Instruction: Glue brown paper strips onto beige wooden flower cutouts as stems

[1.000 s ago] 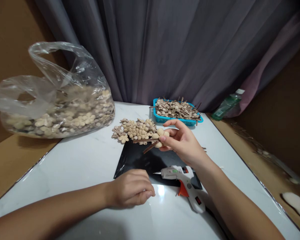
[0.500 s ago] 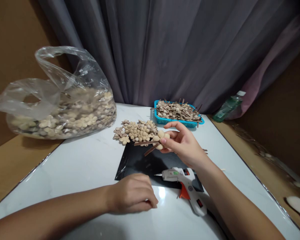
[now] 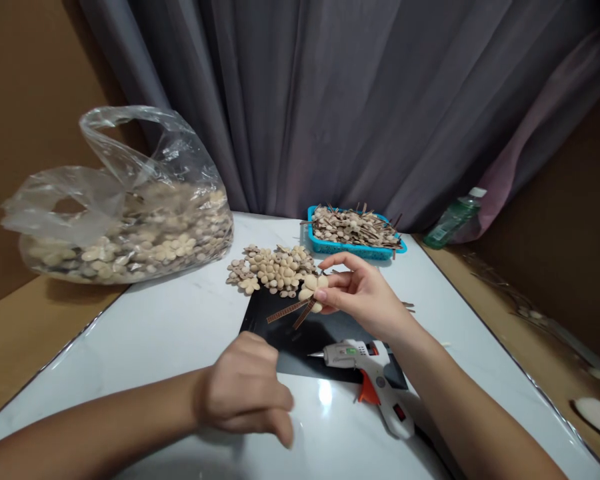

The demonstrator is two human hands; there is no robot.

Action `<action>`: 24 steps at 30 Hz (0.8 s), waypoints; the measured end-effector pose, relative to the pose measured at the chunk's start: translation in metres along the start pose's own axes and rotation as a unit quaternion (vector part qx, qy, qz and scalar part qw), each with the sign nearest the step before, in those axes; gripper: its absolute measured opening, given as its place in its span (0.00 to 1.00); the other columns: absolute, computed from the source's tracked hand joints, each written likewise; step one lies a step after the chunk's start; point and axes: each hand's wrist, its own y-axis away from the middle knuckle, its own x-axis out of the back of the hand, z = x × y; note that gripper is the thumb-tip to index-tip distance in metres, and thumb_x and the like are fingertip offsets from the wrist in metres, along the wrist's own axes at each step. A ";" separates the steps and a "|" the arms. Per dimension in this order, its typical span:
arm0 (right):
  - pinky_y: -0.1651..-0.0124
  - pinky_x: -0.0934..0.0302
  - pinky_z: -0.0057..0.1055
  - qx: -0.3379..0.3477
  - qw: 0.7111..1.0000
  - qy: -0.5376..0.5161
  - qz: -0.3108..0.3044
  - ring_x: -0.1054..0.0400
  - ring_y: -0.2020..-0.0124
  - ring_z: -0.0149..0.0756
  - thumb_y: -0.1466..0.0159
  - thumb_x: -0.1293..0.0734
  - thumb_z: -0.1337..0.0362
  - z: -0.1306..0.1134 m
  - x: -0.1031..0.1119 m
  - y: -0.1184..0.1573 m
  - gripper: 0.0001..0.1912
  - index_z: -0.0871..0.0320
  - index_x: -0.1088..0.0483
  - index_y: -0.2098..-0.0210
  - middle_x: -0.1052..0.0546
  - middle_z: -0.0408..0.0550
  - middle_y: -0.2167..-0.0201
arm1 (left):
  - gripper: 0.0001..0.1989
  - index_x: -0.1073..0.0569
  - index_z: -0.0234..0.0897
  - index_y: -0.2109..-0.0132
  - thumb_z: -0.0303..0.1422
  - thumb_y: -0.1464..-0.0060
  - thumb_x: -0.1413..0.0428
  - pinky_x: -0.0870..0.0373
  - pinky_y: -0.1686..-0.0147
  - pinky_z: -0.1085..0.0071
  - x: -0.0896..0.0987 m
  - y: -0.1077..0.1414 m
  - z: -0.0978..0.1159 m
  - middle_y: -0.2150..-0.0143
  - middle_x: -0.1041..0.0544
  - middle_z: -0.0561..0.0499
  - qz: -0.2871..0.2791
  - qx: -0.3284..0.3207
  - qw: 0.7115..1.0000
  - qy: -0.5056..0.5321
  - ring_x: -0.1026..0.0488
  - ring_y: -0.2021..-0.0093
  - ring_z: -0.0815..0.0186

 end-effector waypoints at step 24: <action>0.67 0.28 0.32 0.063 0.995 0.080 0.015 0.27 0.73 0.34 0.47 0.27 0.60 0.006 -0.030 0.013 0.08 0.57 0.27 0.71 0.23 0.44 0.75 | 0.09 0.26 0.30 0.63 0.29 0.52 0.38 0.22 0.65 0.68 0.009 -0.031 -0.006 0.71 0.20 0.50 0.184 0.465 0.833 0.237 0.21 0.69 0.63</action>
